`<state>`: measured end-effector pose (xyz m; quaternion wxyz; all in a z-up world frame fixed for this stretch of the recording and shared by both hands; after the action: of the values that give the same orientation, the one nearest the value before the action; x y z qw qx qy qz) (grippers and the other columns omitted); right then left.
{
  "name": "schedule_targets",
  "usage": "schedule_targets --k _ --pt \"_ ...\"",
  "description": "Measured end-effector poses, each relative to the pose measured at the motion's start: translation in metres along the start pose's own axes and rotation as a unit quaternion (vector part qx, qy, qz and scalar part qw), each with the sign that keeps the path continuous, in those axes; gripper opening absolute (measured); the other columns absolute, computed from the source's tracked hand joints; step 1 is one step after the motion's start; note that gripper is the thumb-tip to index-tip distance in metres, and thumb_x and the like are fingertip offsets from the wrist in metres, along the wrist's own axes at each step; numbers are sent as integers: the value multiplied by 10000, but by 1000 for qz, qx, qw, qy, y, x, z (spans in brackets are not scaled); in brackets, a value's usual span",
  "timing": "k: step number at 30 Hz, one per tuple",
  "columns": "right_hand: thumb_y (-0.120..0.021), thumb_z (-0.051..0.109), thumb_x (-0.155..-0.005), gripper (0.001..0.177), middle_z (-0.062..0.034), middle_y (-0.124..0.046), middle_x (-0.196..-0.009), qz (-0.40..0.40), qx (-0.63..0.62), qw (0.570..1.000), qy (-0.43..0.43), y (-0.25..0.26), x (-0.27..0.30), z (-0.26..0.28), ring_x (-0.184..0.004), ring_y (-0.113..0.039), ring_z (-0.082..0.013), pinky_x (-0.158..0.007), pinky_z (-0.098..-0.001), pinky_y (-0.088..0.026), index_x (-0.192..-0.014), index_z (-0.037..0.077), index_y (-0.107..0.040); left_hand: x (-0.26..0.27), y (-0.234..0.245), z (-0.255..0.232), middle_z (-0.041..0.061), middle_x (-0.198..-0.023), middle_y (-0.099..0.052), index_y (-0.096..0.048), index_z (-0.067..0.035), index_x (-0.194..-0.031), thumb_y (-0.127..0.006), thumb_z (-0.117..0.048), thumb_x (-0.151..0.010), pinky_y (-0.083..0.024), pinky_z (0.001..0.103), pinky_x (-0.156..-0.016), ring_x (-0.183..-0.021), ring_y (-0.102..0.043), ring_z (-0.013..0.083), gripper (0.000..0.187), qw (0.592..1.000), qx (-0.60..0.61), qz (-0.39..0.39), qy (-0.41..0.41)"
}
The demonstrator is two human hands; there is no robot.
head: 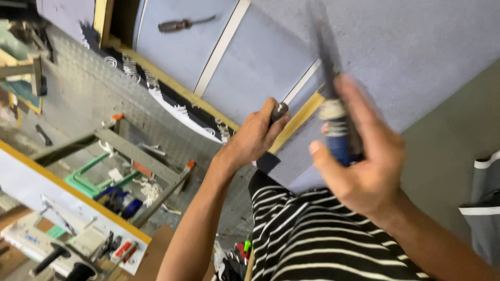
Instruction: The person uses a staple remover and a utility knife to remove staples and trim fabric from the underside of a chair seat. They work along the edges of the wooden frame, pulling away excess fabric and cutting it to size.
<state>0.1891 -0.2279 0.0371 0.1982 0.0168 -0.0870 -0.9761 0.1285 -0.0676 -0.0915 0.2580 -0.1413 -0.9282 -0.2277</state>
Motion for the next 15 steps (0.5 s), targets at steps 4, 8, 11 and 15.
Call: schedule_targets --k 4,8,11,15 --pt "-703 -11 -815 746 -77 -574 -757 156 129 978 -44 -30 0 -26 -576 -488 -114 -496 -272 -410 -1534 49 -516 4 3 -3 239 -770 -598 -386 -6 -1048 -546 -189 -1051 -454 477 -631 -692 -598 417 243 999 8 -16 -41" --pt "-705 -22 -820 731 -84 -650 -1131 68 55 993 -82 -6 21 -48 -668 -562 -74 -527 -218 -494 -1514 1 -478 4 8 -4 213 -756 -581 -384 -9 -1036 -544 -208 -1076 -453 458 -630 -665 -553 376 259 998 16 -39 -41" --pt "-714 -27 -893 731 -76 -607 -1084 -14 10 998 -53 17 35 -49 -840 -597 -71 -660 -198 -550 -1559 -12 -415 22 5 6 188 -699 -534 -395 -9 -1010 -558 -194 -1077 -432 436 -600 -601 -491 318 255 999 8 -30 14" --pt "-725 -51 -890 749 -58 -626 -1067 -21 4 996 -86 26 41 -55 -887 -612 -78 -742 -210 -540 -1575 1 -427 49 10 1 120 -729 -549 -430 -22 -1022 -579 -115 -1056 -457 377 -586 -623 -523 220 179 995 40 -88 -32"
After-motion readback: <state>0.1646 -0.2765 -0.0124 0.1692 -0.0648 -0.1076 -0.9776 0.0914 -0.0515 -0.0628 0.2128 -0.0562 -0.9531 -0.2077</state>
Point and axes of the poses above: each hand's wrist, its own x-axis away from the middle knuckle, its own y-axis out of the back of the hand, z = x × y, the point moved 8 cm from there along -x, towards the middle knuckle
